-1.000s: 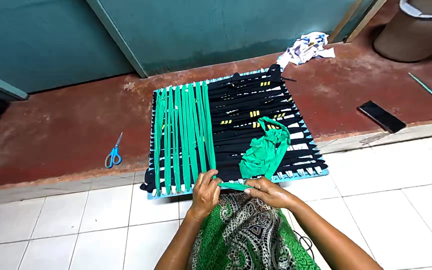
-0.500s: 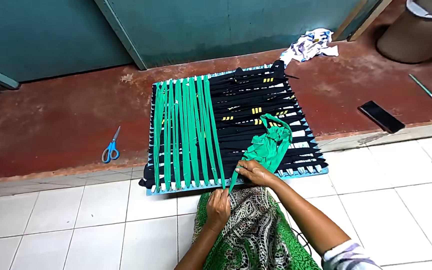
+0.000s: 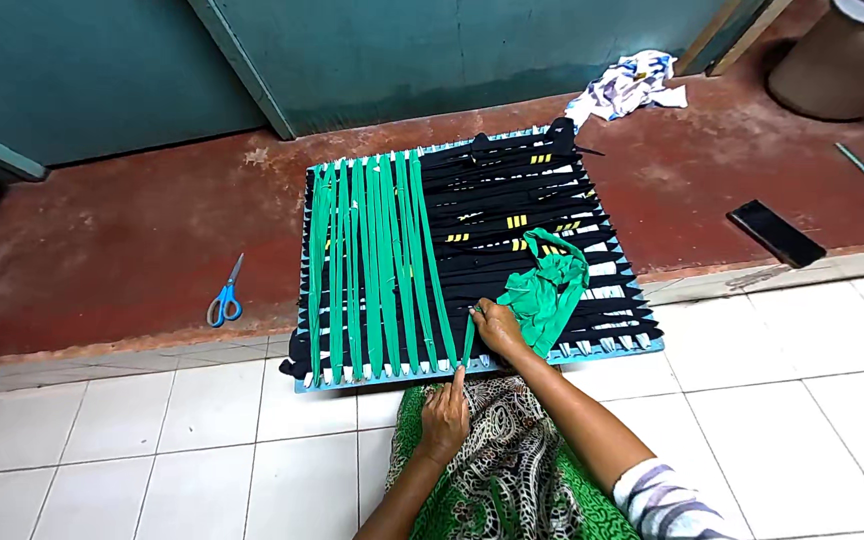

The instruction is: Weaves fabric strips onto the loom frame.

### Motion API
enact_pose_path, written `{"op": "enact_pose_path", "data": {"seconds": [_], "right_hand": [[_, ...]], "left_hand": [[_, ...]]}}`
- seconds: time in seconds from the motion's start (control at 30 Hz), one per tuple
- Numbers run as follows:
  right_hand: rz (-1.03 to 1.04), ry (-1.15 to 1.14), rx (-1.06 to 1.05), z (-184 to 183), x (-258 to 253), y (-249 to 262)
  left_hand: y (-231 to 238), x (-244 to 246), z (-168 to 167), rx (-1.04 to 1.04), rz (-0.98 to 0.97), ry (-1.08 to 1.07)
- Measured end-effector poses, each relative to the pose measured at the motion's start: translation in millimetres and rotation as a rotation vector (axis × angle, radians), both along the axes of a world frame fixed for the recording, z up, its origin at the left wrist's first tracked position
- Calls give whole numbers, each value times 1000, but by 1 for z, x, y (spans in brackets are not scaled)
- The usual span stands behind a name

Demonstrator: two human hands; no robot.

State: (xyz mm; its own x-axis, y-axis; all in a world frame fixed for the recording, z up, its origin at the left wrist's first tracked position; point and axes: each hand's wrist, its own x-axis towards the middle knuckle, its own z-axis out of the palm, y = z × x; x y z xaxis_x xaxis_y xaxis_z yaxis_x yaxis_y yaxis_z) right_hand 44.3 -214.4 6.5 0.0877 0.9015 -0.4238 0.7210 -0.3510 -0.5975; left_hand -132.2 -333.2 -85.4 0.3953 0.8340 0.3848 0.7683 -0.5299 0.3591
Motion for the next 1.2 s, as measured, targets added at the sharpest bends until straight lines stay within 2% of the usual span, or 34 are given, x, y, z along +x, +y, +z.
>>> {"op": "enact_pose_path", "data": {"seconds": [0.13, 0.23, 0.37, 0.47, 0.57, 0.63, 0.87, 1.2], "right_hand": [[-25, 1, -16, 2, 0, 7], [-56, 40, 9, 0, 3, 8], [-143, 223, 199, -13, 8, 3], [-86, 531, 393, -12, -1, -8], [-5, 944, 217, 1, -17, -15], [8, 1060, 95, 2, -24, -17], [-107, 1042, 86, -9, -30, -7], [-148, 1007, 93, -24, -35, -1]], "left_hand": [[5, -9, 14, -51, -34, -7], [14, -15, 22, 46, 4, -119], [39, -33, 48, 42, 108, -134], [58, -43, 58, 21, 111, -119], [68, -48, 55, -16, -6, -104], [70, -48, 54, -23, -50, -45], [69, -45, 60, -98, -8, 145], [64, -56, 55, -29, -94, 155]]}}
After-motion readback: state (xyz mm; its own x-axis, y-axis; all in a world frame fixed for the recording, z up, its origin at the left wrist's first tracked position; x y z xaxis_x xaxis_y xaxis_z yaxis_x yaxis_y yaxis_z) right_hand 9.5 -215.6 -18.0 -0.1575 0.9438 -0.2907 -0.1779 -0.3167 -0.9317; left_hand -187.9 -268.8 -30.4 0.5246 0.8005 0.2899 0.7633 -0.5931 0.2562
